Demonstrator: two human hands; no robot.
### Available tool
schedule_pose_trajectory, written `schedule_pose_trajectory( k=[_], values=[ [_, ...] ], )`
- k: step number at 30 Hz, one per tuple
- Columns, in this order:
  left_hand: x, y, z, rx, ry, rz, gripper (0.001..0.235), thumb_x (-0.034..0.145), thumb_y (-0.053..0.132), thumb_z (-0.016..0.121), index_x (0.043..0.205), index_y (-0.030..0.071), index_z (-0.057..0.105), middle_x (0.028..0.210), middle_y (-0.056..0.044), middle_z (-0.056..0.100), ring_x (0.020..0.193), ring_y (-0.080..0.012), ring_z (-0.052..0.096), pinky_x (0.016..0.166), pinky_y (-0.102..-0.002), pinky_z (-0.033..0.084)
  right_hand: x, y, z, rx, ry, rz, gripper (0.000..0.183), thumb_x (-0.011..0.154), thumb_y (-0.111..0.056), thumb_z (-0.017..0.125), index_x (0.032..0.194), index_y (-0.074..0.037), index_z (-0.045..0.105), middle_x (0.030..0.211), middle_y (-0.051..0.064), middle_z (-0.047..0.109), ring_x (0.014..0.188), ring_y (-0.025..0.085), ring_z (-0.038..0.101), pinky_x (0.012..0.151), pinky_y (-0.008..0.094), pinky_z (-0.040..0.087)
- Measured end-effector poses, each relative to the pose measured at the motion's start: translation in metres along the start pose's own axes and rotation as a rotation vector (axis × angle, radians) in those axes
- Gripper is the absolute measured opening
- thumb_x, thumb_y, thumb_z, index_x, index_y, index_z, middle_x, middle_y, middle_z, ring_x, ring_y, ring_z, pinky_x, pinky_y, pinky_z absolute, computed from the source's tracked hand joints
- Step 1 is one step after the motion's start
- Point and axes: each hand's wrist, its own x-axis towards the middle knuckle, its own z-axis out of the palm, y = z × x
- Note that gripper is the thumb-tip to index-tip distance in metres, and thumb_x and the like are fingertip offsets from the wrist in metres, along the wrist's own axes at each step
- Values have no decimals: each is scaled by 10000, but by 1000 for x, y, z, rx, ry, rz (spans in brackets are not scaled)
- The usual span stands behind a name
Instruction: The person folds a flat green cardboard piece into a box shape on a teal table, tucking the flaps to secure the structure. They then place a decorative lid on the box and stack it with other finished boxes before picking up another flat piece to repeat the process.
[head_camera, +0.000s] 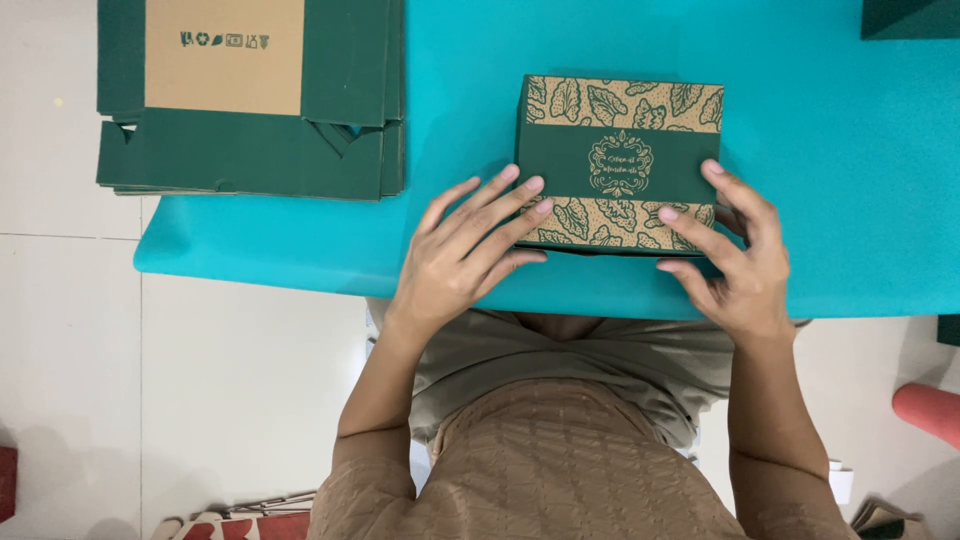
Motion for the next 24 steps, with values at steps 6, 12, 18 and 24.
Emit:
schedule_pose_trajectory(
  k=[6,12,18,24],
  values=[
    [1,3,5,2,12,37,445,1034,172,765,1386,32,534,1433,-128,537,1354,-280,545,1136,-441,485,-3,0,4,-127,76,-65,302,1030,-248,635,1274,-83,701,1378,284,522,1196,407,633,843,421,592],
    [22,17,-13,97,30,26,305,1025,224,614,1250,19,636,1290,-135,633,1250,-275,610,1056,-418,475,22,-31,-11,-379,109,-171,314,1032,-204,556,1220,-57,760,1174,160,703,1098,378,685,942,460,577],
    [62,28,-4,296,-282,-231,598,1084,463,387,1518,58,319,1555,-108,344,1464,-251,321,1236,-432,238,42,-61,-24,-340,-107,-84,497,1030,-252,361,1345,8,643,1352,182,654,1280,334,618,1161,460,344],
    [63,25,7,238,-313,-300,641,1084,437,394,1567,44,240,1639,-98,230,1538,-261,186,1272,-454,198,58,-60,-31,-200,-344,25,629,1043,-442,319,1543,-60,341,1600,162,331,1494,362,312,1234,540,245]
  ],
)
